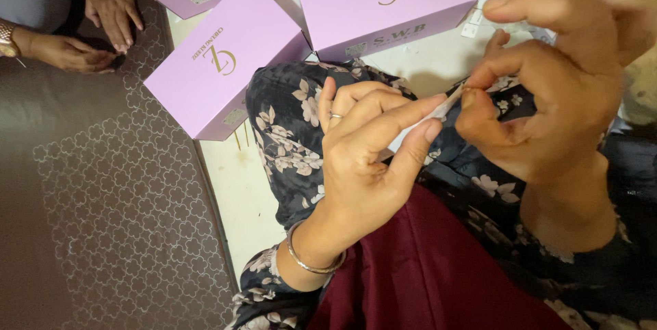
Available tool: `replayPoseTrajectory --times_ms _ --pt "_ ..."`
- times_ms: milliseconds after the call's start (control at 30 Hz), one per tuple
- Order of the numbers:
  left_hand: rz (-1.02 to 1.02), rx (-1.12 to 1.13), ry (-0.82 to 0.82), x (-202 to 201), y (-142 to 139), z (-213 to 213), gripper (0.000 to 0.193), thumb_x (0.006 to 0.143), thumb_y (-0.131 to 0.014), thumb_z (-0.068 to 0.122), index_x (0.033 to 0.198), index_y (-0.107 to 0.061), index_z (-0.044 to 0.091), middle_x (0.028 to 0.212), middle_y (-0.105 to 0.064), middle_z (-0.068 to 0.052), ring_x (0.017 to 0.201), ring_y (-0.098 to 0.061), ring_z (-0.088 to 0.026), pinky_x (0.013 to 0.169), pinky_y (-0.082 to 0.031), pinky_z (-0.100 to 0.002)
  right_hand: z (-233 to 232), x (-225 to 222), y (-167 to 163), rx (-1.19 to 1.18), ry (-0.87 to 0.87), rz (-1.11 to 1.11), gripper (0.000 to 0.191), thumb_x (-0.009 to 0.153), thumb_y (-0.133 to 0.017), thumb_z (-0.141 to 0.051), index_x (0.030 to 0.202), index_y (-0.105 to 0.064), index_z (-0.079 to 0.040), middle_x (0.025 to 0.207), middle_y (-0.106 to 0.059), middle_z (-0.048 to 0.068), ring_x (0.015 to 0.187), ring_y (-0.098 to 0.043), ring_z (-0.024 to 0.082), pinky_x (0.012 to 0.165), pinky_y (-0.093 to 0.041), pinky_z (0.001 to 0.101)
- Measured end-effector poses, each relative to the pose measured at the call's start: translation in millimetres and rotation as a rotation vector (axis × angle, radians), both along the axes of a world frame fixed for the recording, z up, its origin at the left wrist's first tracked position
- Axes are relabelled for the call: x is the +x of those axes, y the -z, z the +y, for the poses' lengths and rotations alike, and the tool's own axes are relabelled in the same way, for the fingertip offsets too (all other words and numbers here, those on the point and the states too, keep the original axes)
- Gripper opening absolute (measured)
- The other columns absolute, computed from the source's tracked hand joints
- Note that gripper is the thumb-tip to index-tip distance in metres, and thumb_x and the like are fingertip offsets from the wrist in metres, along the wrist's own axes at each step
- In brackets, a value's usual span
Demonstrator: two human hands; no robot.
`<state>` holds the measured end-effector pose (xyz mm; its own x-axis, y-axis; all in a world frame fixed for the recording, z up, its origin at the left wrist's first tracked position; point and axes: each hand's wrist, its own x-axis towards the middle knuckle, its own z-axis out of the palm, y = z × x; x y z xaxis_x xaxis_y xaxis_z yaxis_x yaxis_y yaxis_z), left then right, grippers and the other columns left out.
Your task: The person sits on the floor and applies small white labels to the sides of light purple shoe boxes. They peel the backing from each label, align it on the box, and press it down. The person handles several boxes one at a time, placing each labeled box aside.
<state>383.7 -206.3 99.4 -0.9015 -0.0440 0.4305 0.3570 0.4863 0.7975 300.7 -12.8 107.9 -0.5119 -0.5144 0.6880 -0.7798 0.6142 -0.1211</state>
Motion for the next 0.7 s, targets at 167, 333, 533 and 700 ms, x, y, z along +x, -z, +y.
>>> replayPoseTrajectory --times_ms 167,333,533,700 --pt "-0.032 0.101 0.032 -2.3 5.9 -3.1 0.013 0.100 -0.078 0.017 0.113 -0.076 0.016 0.094 -0.070 0.004 0.104 -0.063 -0.013 0.114 -0.032 -0.040 5.7 -4.5 4.8 -0.035 -0.050 -0.041 0.010 0.085 -0.077 -0.006 0.080 -0.069 -0.003 0.131 -0.065 0.014 0.125 -0.042 0.027 0.098 -0.041 0.0334" --pt "-0.082 0.247 0.068 -5.5 13.4 -7.1 0.013 0.098 -0.079 0.015 0.111 -0.076 0.010 0.093 -0.071 0.000 0.097 -0.064 -0.014 0.097 -0.040 -0.031 13.6 -3.0 13.5 -0.127 -0.041 -0.140 0.009 0.092 -0.073 0.000 0.086 -0.068 0.005 0.131 -0.061 0.016 0.106 -0.059 0.021 0.083 -0.049 0.0265" --pt "-0.132 0.497 0.114 -6.7 23.7 -10.1 0.015 0.100 -0.078 0.010 0.113 -0.075 0.002 0.099 -0.071 -0.005 0.096 -0.062 -0.013 0.091 -0.048 -0.026 24.1 -17.2 23.1 -0.272 -0.167 -0.380 0.009 0.100 -0.061 0.007 0.091 -0.061 0.006 0.130 -0.061 0.019 0.088 -0.065 0.015 0.078 -0.054 0.0232" --pt "-0.163 0.573 0.112 -7.8 29.4 -8.3 0.017 0.100 -0.078 0.010 0.115 -0.074 0.002 0.104 -0.071 -0.005 0.098 -0.062 -0.012 0.093 -0.050 -0.024 16.1 -13.9 25.0 -0.478 -0.252 -0.715 0.019 0.100 -0.068 0.005 0.094 -0.051 -0.002 0.116 -0.068 0.022 0.090 -0.069 0.016 0.080 -0.057 0.0243"
